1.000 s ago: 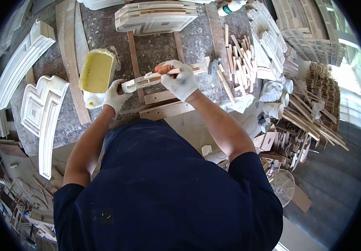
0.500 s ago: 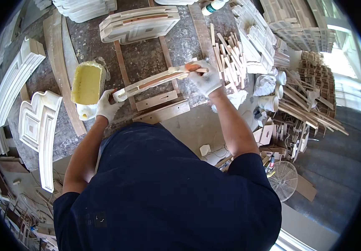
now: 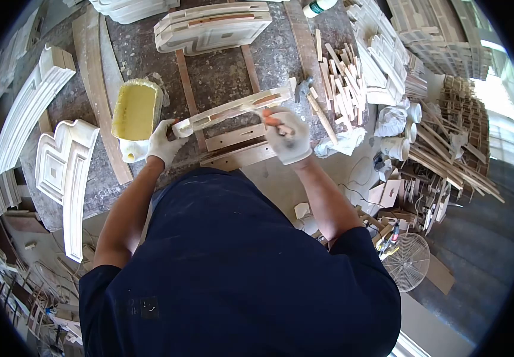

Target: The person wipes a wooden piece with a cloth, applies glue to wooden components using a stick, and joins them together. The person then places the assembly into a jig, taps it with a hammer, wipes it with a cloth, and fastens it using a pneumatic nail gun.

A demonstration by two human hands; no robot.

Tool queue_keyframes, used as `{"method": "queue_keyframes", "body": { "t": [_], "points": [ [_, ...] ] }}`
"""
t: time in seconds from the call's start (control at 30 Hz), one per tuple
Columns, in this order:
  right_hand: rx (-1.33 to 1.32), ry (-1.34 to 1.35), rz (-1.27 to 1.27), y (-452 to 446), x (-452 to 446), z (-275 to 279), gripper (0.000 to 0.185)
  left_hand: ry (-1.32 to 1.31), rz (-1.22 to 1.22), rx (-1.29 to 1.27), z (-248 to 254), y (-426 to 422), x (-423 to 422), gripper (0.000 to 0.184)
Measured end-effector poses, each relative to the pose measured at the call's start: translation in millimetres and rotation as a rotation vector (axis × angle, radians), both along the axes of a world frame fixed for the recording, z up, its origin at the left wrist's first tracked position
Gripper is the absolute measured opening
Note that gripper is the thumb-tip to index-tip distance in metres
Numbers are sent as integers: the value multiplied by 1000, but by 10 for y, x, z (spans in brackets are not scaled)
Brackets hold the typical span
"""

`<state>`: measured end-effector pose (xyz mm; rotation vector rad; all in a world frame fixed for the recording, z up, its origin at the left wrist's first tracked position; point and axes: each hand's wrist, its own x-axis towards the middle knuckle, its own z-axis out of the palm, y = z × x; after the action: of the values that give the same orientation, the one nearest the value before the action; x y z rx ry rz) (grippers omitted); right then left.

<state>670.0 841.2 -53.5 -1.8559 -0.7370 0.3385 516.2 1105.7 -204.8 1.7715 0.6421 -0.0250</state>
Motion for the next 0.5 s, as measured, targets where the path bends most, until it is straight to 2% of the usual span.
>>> {"method": "queue_keyframes", "body": {
  "t": [0.07, 0.17, 0.27, 0.3, 0.37, 0.47, 0.5],
  "points": [
    [-82, -26, -99, -111, 94, 87, 15, -22, 7, -15, 31, -6, 3, 56],
    [14, -385, 99, 277, -178, 19, 13, -9, -2, -29, 54, -6, 9, 56],
    [94, -194, 97, 387, -321, -30, 13, -24, -19, -12, -3, 21, 20, 56],
    [88, 13, -46, 266, -294, -103, 17, -9, -29, 7, -20, 35, -9, 56],
    [92, 20, -220, -1, -65, -115, 19, 11, -42, 38, 72, 31, 20, 55],
    [125, -90, -207, 127, -165, -10, 19, -19, -33, 38, 15, 25, 10, 55],
    [121, -144, -127, 230, -215, -8, 19, -16, -36, 56, 0, 28, 26, 55]
  ]
}}
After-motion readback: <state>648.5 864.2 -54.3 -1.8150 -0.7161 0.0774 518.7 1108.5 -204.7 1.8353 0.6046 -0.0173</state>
